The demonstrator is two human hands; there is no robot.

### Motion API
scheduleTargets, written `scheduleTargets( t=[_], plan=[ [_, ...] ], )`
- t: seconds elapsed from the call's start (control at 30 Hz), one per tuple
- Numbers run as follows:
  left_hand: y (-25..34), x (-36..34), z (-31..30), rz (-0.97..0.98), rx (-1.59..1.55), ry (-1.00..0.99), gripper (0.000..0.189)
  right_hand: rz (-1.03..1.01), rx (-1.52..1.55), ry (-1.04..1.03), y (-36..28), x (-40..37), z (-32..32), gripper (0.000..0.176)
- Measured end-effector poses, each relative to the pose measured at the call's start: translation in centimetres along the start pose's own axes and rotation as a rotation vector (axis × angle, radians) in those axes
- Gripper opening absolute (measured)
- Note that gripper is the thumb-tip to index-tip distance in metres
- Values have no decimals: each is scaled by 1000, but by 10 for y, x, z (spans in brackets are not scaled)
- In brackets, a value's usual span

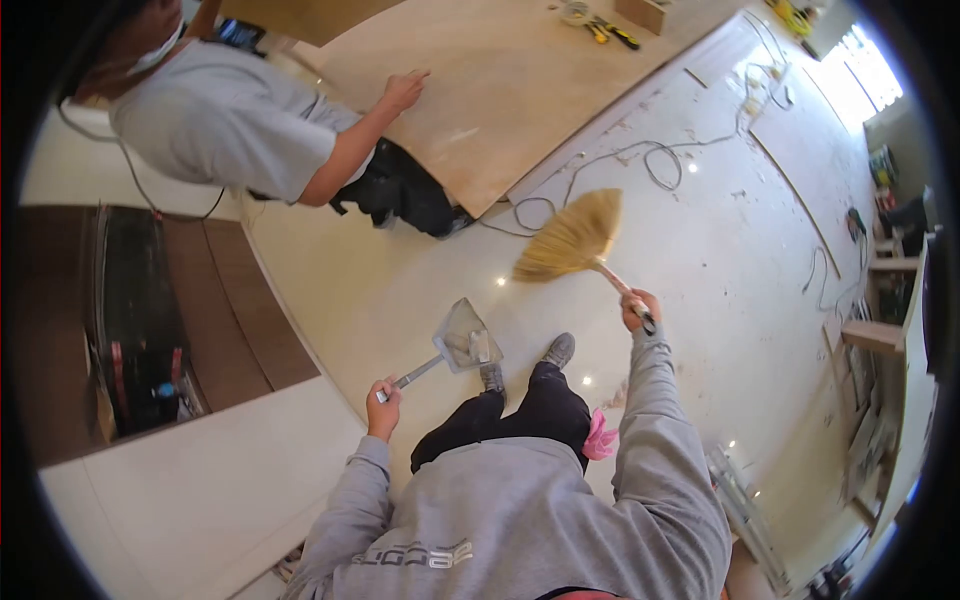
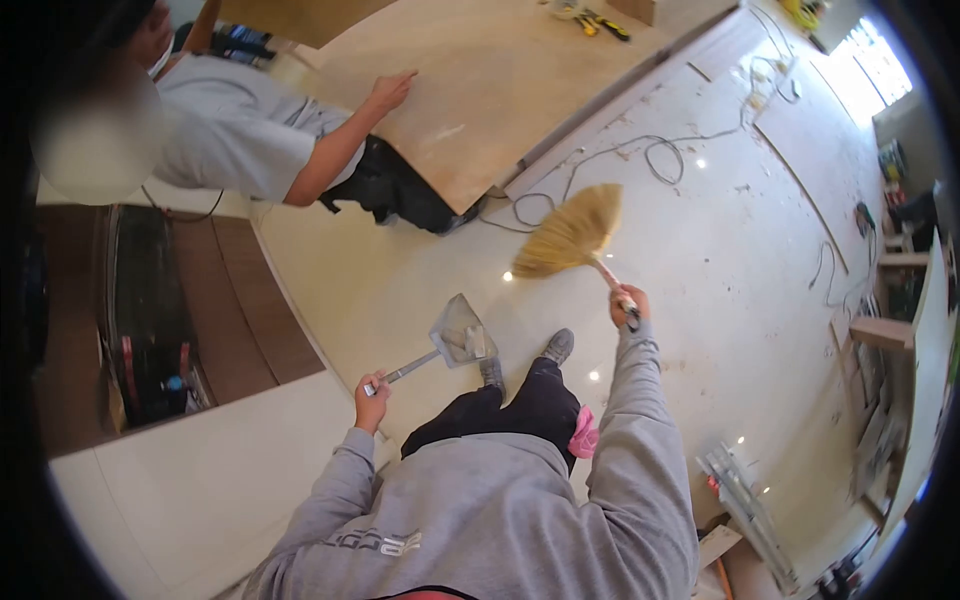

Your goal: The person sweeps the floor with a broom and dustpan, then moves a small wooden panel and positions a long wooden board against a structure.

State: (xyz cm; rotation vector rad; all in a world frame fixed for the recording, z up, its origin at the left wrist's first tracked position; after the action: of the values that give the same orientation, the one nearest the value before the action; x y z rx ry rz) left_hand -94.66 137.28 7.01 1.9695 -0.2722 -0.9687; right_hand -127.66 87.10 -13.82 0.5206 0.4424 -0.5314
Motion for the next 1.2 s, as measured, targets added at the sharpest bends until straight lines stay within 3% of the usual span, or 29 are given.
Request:
scheduleTargets(
  t=[0.17, 0.23, 0.27, 0.3, 0.37, 0.43, 0.5, 0.53, 0.63, 0.73, 0.8, 0.97, 1.07, 1.2],
  plan=[
    [-40, -33, -27, 6, -110, 159, 24, -267, -482, 70, -78, -48, -36, 6],
    [-61, -43, -37, 94, -51, 228, 22, -275, -494, 75, -84, -60, -40, 4],
    [-71, -50, -49, 93, -87, 289, 22, -288, -560, 202, -54, -83, -11, 7],
    [-68, -45, -52, 131, -97, 331, 22, -239, -530, 200, -45, -91, 2, 11],
    [-74, -33, -70, 175, -137, 351, 22, -333, -558, 332, -21, -105, 22, 12],
    [-83, -37, -91, 65, 133, 376, 23, -413, -680, 270, 22, -135, 64, 14],
    [-94, -43, -106, 97, 206, 456, 23, -451, -810, 137, -3, -142, 52, 9],
    [-109, -39, -117, 234, 160, 485, 23, -420, -583, 137, 23, -151, 61, 8],
    [-141, -33, -149, 317, 5, 523, 20, -347, -537, 85, 76, -175, 75, 7],
    [-167, -53, -182, 144, 95, 519, 14, -339, -343, 56, 109, -197, 55, 8],
    [-173, -61, -205, 110, 415, 670, 9, -177, -246, 19, 142, -200, 50, 15],
    [-249, -85, -243, 103, 377, 826, 8, 73, -17, 40, 223, -206, 28, 17],
    [-265, -100, -258, -41, 267, 741, 9, 80, -143, 100, 248, -200, 32, 46],
    [-267, -133, -286, -134, 196, 726, 9, 125, -159, 225, 285, -196, 42, 62]
  ],
)
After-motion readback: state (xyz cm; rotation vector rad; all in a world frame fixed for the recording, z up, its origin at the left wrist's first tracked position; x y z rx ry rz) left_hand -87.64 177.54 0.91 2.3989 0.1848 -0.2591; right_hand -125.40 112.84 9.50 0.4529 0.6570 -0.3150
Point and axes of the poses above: each hand's wrist, its own x-axis towards the middle knuckle, its own z-axis out of the palm, y = z × x, the point moved 8 cm from there along x, towards the middle knuckle, and after that the axes turned 15 degrees about -y, right-handed, at the moved point
